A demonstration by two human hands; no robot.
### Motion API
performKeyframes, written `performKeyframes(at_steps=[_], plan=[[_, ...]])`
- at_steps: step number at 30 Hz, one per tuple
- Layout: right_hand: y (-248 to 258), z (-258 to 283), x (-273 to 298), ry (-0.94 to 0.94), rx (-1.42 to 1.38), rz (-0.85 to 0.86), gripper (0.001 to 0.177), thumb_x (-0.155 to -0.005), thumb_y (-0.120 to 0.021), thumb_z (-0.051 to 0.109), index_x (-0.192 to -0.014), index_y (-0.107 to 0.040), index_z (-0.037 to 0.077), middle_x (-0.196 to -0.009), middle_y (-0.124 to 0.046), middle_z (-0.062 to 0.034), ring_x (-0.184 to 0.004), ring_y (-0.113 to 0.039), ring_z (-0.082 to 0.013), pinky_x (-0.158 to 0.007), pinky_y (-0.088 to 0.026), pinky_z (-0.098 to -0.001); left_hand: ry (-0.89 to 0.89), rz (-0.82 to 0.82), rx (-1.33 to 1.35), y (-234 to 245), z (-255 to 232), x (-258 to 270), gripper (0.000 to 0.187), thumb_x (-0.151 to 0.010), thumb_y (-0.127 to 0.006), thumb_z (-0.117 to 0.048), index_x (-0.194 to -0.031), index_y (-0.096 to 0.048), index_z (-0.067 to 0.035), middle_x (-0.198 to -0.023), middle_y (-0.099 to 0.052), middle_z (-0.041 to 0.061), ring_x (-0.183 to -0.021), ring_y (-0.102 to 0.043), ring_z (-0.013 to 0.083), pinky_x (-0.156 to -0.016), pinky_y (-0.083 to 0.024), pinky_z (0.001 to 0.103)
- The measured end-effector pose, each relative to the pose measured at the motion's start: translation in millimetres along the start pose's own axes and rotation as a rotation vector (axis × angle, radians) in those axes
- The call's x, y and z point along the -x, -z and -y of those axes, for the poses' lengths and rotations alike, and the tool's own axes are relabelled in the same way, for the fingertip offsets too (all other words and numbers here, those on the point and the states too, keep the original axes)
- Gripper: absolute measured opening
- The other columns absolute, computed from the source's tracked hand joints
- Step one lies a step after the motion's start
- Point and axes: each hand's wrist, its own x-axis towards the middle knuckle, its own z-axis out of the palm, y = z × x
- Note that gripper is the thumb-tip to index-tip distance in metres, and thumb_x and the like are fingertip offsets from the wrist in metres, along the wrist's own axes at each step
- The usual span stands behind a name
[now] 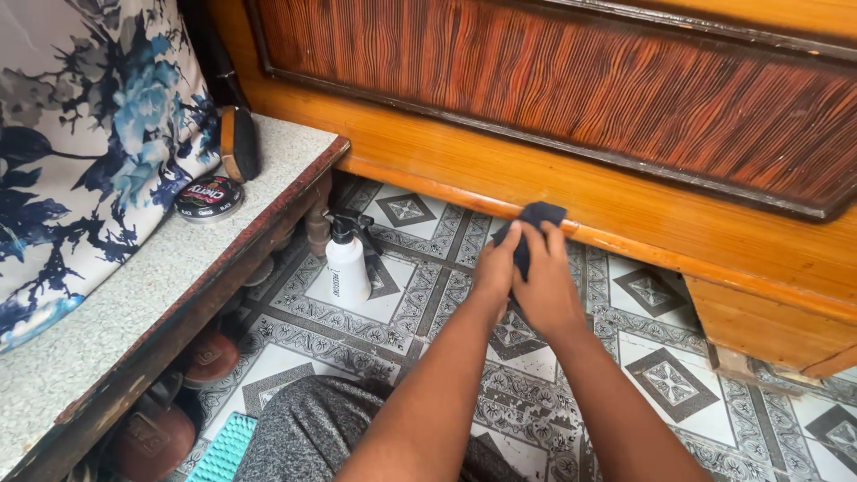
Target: The person wipes a wooden bed frame with a dark cloth, moving along the side and lower edge. They briefly spray the cloth with a white spray bottle and continue wiping the same area.
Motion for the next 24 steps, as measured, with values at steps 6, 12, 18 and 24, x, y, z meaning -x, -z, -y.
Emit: performKeyframes(at_steps=[6,12,18,24], plan=[[-0.4,1.7,-4.7,0.319,0.265,0.093,0.065,-0.092,-0.064,0.035,-0.152,-0.045,0.019,-0.159,-0.036,-0.0104,-0.152,-0.022,-0.0352,-0.119,-0.023,-0.0492,-0.330,-0.507,-0.263,29.4,-7.3,-51.1,0.058,-0.079,-0.073,-0.042,-0.119,-0.066,-0.001,-0.115,-0.074,0.023,-0.105,-0.074,0.0329,-0.094,-0.056,0.042],[-5.3,-10.6,-19.6,0.405,0.434,0.021,0.064,-0.096,-0.058,0.038,-0.153,-0.041,0.016,-0.161,-0.035,-0.0024,-0.152,-0.024,-0.0256,-0.123,-0.019,-0.0482,-0.360,-0.804,-0.296,79.6,-53.1,-68.6,0.063,-0.084,-0.073,-0.041,-0.126,-0.053,0.002,-0.120,-0.067,0.030,-0.112,-0.066,0.0447,-0.101,-0.048,0.048],[-23.2,-14.3,-43.6,0.431,0.472,-0.012,0.065,-0.095,-0.058,0.030,-0.155,-0.039,0.016,-0.163,-0.033,-0.0024,-0.151,-0.025,-0.0246,-0.123,-0.019,-0.0458,-0.687,-0.778,-0.023,85.4,-76.8,-99.7,0.051,-0.093,-0.061,-0.026,-0.134,-0.042,-0.002,-0.132,-0.060,0.027,-0.119,-0.063,0.0403,-0.104,-0.045,0.046],[-38.9,-35.9,-51.9,0.609,0.526,-0.107,0.064,-0.097,-0.059,0.026,-0.157,-0.038,0.018,-0.165,-0.035,0.0002,-0.153,-0.029,-0.0201,-0.126,-0.023,-0.0448,-0.892,-0.838,-0.264,58.2,-68.9,-116.4,0.060,-0.098,-0.058,-0.019,-0.153,-0.038,-0.005,-0.157,-0.035,0.027,-0.144,-0.036,0.0440,-0.119,-0.029,0.048]])
